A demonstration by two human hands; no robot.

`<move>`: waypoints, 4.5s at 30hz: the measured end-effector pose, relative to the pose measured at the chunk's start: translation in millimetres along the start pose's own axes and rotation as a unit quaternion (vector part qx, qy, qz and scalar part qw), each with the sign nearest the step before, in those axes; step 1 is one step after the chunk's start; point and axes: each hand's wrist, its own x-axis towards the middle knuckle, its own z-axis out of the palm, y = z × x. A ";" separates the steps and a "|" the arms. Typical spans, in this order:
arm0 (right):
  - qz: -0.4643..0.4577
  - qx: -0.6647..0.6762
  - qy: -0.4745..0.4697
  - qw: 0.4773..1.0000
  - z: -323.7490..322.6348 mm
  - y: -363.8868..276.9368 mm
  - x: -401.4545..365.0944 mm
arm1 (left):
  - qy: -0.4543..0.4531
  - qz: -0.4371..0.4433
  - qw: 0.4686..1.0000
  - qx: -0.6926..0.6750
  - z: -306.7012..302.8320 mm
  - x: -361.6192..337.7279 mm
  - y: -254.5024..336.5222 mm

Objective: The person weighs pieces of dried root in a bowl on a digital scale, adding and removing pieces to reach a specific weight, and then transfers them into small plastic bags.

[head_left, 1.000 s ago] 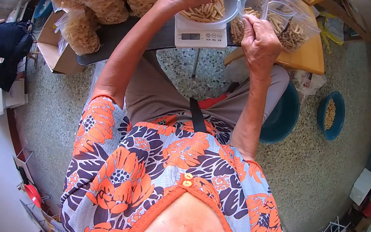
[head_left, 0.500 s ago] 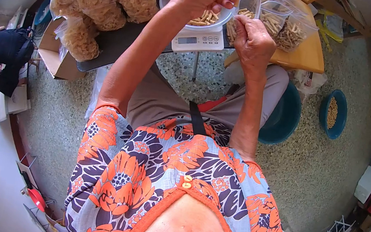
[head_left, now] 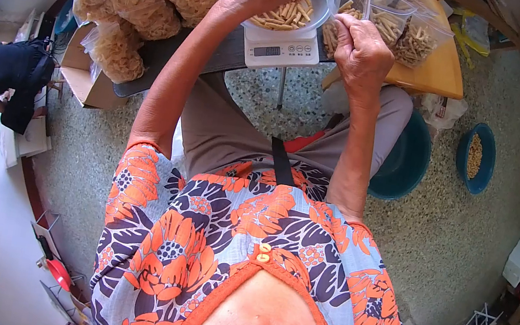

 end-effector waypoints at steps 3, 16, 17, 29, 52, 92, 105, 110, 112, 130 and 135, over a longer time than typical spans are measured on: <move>-0.005 -0.004 -0.002 1.000 -0.5 0.4 -0.9 | -0.101 0.030 0.993 0.054 12.0 -3.4 -9.4; -0.007 -0.033 -0.025 0.999 -3.5 2.2 -0.4 | -0.151 0.091 0.976 0.130 29.6 2.7 -11.3; -0.005 -0.033 -0.027 0.999 -3.0 2.0 -0.4 | -0.150 0.090 0.976 0.130 29.7 3.4 -11.8; 0.001 -0.033 -0.029 0.999 -3.8 1.9 0.7 | -0.078 0.056 0.995 0.043 14.4 2.6 -17.8; 0.002 -0.008 -0.020 1.000 -1.3 -3.2 1.9 | 0.100 -0.115 0.977 -0.146 30.5 15.8 50.4; -0.001 -0.016 -0.033 0.999 -1.7 1.0 0.8 | -0.048 -0.058 0.997 -0.002 7.9 -3.3 -26.9; -0.001 -0.008 -0.016 1.000 1.3 -1.8 1.2 | -0.051 -0.300 0.635 -0.710 5.4 -2.9 2.1; 0.006 -0.012 -0.015 1.000 -0.6 -2.8 1.0 | -0.023 -0.264 0.788 -0.555 17.5 8.2 17.8; 0.003 -0.009 -0.011 1.000 -0.4 -2.7 1.6 | 0.018 -0.241 0.860 -0.450 26.5 13.3 27.2; 0.010 0.001 -0.021 1.000 0.1 -1.5 0.0 | 0.095 -0.061 0.994 0.003 -26.3 -14.8 -25.9; 0.011 -0.006 -0.027 1.000 -1.0 -0.9 1.8 | -0.013 -0.105 0.982 0.158 -1.3 -18.7 -29.6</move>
